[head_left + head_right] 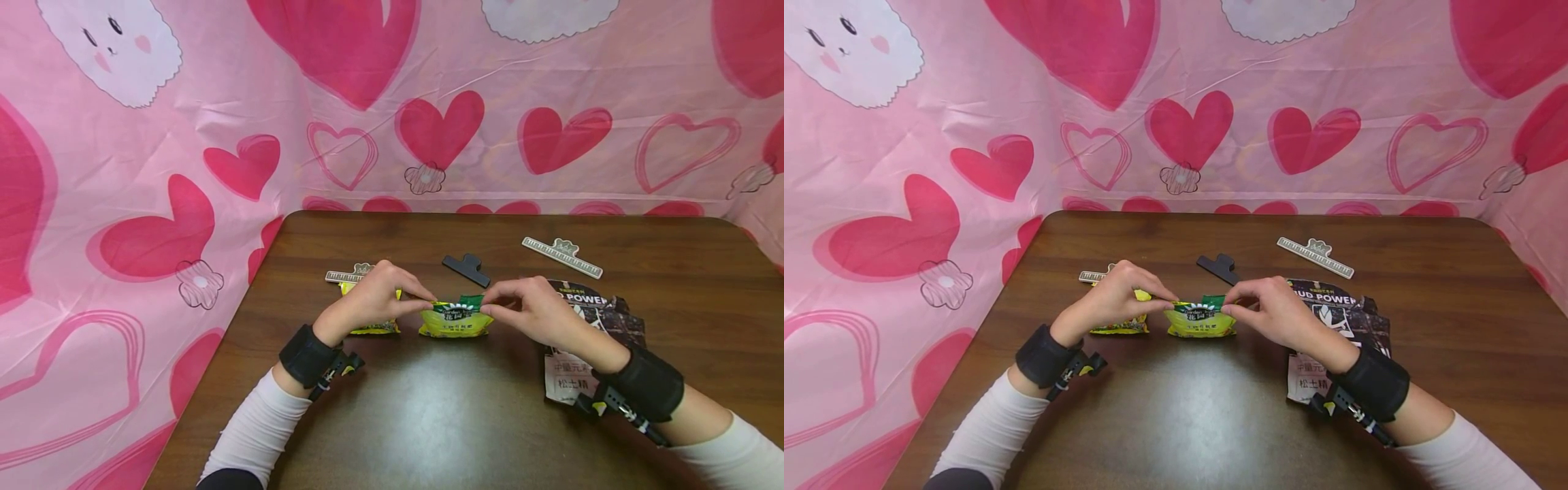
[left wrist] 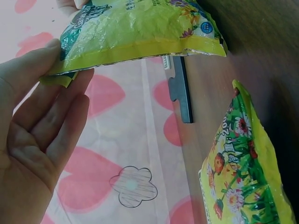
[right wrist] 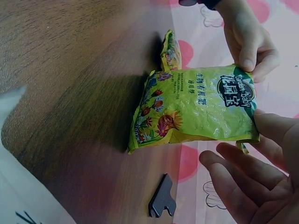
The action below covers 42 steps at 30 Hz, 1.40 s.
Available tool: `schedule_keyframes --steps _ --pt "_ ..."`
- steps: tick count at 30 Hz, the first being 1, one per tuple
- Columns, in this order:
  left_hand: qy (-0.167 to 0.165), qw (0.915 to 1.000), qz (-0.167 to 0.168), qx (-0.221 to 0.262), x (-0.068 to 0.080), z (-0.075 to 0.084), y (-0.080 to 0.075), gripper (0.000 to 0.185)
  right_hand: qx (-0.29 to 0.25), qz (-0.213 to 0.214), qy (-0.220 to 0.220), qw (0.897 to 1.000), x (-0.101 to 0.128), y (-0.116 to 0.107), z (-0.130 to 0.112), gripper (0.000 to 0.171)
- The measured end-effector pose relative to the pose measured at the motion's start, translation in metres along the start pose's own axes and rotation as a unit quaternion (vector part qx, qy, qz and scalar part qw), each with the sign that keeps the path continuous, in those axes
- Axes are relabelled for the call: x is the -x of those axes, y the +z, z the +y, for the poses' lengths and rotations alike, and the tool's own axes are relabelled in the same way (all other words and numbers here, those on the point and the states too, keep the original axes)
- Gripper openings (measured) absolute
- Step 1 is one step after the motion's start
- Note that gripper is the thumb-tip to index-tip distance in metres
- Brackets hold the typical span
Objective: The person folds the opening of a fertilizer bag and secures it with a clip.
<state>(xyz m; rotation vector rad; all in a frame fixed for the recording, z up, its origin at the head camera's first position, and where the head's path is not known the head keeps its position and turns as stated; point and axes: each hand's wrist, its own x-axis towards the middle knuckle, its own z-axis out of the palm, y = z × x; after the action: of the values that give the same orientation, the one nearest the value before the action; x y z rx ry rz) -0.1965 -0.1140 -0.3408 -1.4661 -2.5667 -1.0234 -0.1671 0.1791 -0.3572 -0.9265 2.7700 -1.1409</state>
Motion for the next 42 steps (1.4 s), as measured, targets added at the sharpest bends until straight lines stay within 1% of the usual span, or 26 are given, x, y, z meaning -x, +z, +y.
schedule_keyframes --steps 4,8,11,16,24,27,33,38,42 --pt "-0.001 0.9999 -0.002 -0.012 0.0 -0.001 0.001 0.014 0.002 0.002 -0.007 1.0 -0.001 0.001 0.002 0.007" --pt "0.007 0.9997 0.0 -0.024 0.0 -0.001 0.002 0.013 0.016 0.013 -0.034 0.999 -0.001 0.001 0.004 0.008" --pt "0.012 0.9996 0.002 -0.027 0.0 0.0 0.002 0.013 0.025 0.018 -0.05 0.998 -0.001 0.002 0.005 0.009" --pt "0.015 0.9995 0.006 -0.026 0.0 0.001 0.003 0.011 0.025 0.017 -0.065 0.997 0.0 0.002 0.006 0.009" --pt "0.005 0.9996 0.011 -0.027 -0.002 0.002 0.004 0.009 0.051 0.007 -0.083 0.995 -0.002 0.0 0.002 0.008" --pt "0.0 0.9993 0.013 -0.034 -0.002 0.003 0.005 0.009 0.061 0.004 -0.088 0.994 -0.002 0.0 0.0 0.009" --pt "0.003 0.9979 0.02 -0.061 -0.006 0.003 0.008 0.01 0.07 0.015 -0.095 0.993 -0.005 -0.001 -0.004 0.012" --pt "-0.01 0.9949 0.041 -0.092 -0.01 0.006 0.013 0.011 0.075 0.02 -0.096 0.992 -0.009 0.001 -0.008 0.015" --pt "-0.017 0.9923 0.039 -0.117 -0.013 0.01 0.015 0.013 0.081 0.027 -0.1 0.991 -0.012 0.004 -0.012 0.013"
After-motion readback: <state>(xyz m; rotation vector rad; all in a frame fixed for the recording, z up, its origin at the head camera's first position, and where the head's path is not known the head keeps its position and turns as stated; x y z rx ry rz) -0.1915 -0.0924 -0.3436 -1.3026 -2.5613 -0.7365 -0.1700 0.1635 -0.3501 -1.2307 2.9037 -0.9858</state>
